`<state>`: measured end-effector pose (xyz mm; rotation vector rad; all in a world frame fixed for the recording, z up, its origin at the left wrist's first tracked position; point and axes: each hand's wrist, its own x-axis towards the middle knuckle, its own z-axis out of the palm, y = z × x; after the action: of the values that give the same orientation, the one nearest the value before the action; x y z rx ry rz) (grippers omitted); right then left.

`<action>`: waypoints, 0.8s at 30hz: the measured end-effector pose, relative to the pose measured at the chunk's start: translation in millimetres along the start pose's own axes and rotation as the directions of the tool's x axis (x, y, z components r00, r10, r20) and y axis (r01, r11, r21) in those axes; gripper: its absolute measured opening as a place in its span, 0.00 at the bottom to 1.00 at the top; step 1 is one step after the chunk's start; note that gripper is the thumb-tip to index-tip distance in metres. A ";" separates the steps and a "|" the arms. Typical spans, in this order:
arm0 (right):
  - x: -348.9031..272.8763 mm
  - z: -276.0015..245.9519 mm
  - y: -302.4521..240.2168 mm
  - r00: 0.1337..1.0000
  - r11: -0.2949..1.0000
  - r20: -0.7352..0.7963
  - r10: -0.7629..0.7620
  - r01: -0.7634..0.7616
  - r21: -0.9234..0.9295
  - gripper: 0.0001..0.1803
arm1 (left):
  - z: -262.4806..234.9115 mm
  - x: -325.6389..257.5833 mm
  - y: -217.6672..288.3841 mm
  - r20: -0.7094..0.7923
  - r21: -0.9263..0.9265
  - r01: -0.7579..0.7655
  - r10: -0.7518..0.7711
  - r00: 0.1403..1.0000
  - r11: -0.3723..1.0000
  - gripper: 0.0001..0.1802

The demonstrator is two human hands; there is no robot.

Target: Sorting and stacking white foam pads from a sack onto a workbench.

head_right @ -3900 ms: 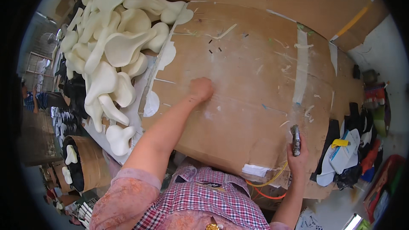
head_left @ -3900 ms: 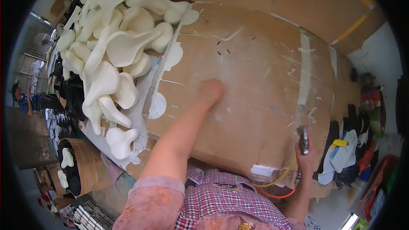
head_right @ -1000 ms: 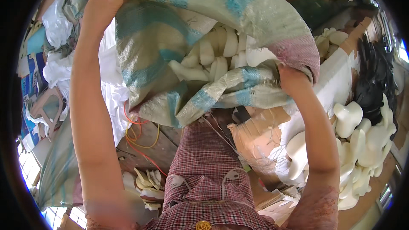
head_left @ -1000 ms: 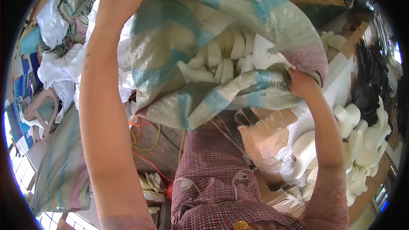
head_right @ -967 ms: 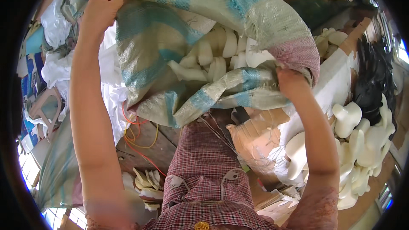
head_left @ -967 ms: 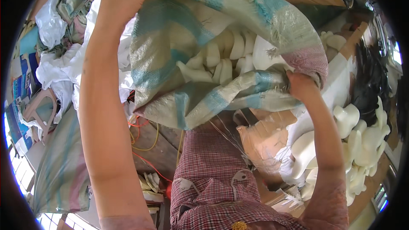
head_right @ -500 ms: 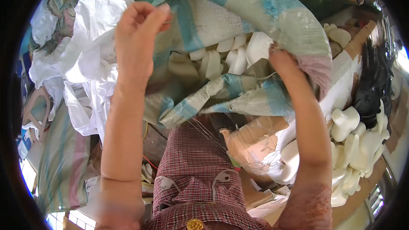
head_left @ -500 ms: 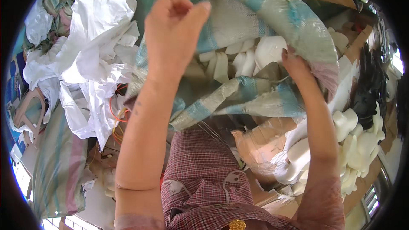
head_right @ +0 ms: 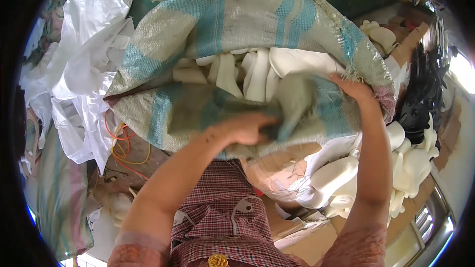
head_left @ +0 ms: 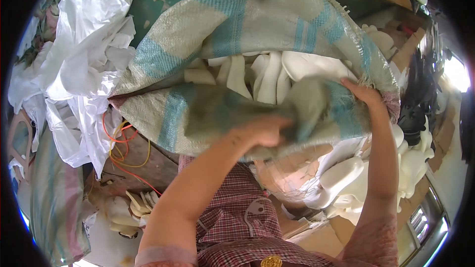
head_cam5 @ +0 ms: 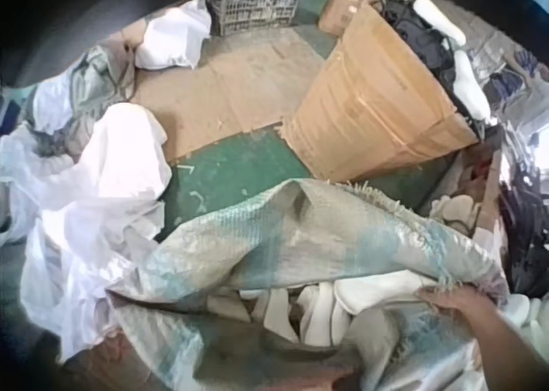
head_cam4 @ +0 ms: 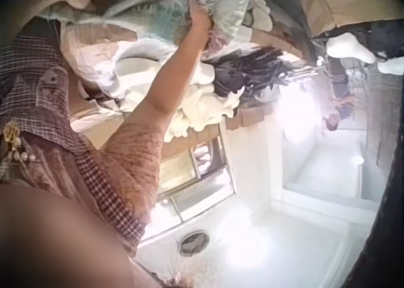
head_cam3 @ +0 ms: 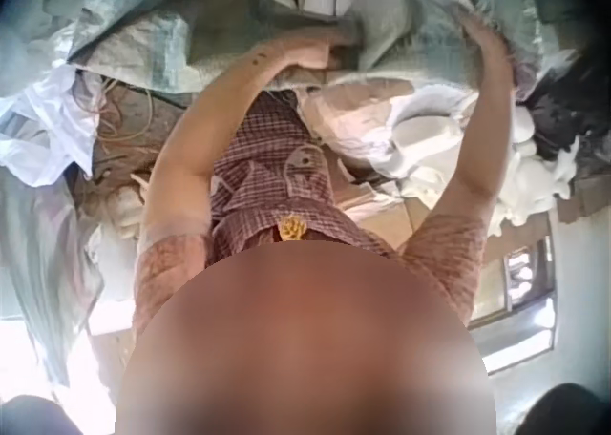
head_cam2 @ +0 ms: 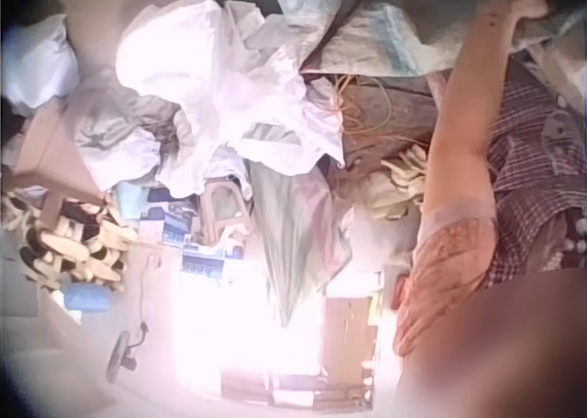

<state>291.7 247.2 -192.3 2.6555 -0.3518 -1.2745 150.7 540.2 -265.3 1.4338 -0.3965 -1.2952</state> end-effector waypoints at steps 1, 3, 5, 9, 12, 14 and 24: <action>3.9 -5.3 4.6 0.998 0.992 0.036 -0.058 0.054 0.117 0.50 | 11.1 -2.7 9.6 0.174 0.017 0.012 -0.015 0.985 1.000 0.26; 17.1 -6.2 13.6 0.995 0.997 0.103 0.008 -0.015 0.070 0.47 | 22.2 -9.8 7.5 0.126 -0.018 -0.028 0.030 0.992 0.999 0.25; 18.7 -8.8 7.9 0.984 0.997 0.164 0.067 -0.071 0.021 0.44 | 16.5 -15.3 9.0 0.069 -0.049 -0.063 0.067 0.995 0.997 0.25; -15.9 -9.5 -30.0 0.937 0.936 -0.125 -0.327 0.303 -0.178 0.20 | -9.9 -9.4 24.4 -0.406 0.169 -0.019 0.087 0.910 0.986 0.25; -67.5 -27.1 -74.7 0.890 0.868 0.020 -0.456 0.450 -0.209 0.19 | -34.1 -4.0 51.1 -0.732 0.581 -0.052 0.549 0.404 0.812 0.24; -102.0 -30.1 -93.9 0.810 0.809 0.057 -0.583 0.586 -0.049 0.17 | -40.8 7.8 59.9 -0.630 0.703 -0.047 0.652 0.423 0.709 0.21; -66.0 -18.6 -39.3 0.864 0.861 0.349 -0.362 0.454 -0.229 0.16 | -8.5 -51.4 -53.7 -0.462 0.118 0.201 -0.125 0.878 0.973 0.21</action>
<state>271.7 304.6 -141.9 2.3442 0.3843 -1.6964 118.7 603.8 -288.2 1.8857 -0.0663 -1.0282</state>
